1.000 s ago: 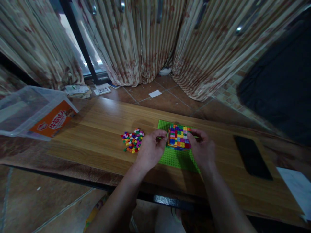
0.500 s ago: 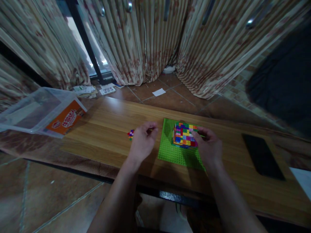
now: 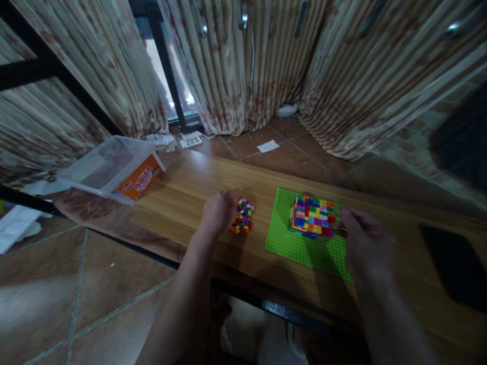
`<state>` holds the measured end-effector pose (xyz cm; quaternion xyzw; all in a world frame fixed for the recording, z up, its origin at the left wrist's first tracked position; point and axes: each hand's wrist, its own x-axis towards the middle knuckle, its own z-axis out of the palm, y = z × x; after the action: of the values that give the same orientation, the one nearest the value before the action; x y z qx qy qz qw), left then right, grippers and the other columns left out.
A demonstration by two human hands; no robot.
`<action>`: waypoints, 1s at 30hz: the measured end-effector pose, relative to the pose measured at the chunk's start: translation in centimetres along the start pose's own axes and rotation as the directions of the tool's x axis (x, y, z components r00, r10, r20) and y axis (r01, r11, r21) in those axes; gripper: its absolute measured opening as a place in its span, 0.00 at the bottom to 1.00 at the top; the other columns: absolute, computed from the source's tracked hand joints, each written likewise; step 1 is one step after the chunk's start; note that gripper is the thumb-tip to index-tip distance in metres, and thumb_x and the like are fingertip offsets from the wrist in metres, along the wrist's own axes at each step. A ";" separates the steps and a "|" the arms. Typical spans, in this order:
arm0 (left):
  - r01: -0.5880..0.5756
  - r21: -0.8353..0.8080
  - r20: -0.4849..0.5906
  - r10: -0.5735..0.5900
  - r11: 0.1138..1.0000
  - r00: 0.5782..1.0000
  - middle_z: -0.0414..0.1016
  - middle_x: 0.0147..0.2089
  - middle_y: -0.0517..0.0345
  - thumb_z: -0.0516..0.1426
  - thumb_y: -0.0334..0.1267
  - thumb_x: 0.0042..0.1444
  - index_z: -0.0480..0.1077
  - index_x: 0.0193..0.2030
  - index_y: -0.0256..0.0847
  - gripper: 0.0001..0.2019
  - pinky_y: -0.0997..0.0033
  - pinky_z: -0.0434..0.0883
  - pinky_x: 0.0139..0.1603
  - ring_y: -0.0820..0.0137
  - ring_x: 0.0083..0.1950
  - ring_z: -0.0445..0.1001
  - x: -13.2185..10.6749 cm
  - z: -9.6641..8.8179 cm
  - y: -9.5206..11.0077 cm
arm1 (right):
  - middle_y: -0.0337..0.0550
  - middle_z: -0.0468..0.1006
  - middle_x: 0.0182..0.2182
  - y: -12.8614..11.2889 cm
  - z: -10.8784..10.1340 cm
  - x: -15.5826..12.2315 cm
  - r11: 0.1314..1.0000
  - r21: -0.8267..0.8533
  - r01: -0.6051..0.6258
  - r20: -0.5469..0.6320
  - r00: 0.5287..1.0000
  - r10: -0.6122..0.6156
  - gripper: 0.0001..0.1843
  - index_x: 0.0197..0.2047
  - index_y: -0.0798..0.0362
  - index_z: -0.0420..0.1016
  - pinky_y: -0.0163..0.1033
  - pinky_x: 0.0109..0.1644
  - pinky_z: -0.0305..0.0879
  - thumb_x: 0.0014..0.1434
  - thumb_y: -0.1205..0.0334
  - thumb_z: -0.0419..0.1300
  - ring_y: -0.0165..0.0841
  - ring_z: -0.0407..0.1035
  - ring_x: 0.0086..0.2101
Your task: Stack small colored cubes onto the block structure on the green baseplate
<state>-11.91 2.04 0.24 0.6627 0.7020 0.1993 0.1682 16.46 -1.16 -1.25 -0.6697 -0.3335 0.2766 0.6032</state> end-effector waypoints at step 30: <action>-0.178 0.143 0.049 0.173 0.973 0.984 0.80 0.49 0.47 0.54 0.29 0.58 0.75 0.50 0.42 0.15 0.55 0.70 0.54 0.55 0.53 0.76 -0.9 1.8 3.6 | 0.38 0.77 0.24 0.1 -0.2 -0.1 0.997 -0.047 0.059 0.038 0.998 -0.057 0.12 0.35 0.54 0.83 0.34 0.27 0.65 0.49 0.56 0.68 0.29 0.68 0.24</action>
<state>-7.82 1.35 0.50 0.7363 0.6502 0.1491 0.1131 16.56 -1.35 -1.29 -0.6689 -0.3704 0.2628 0.5885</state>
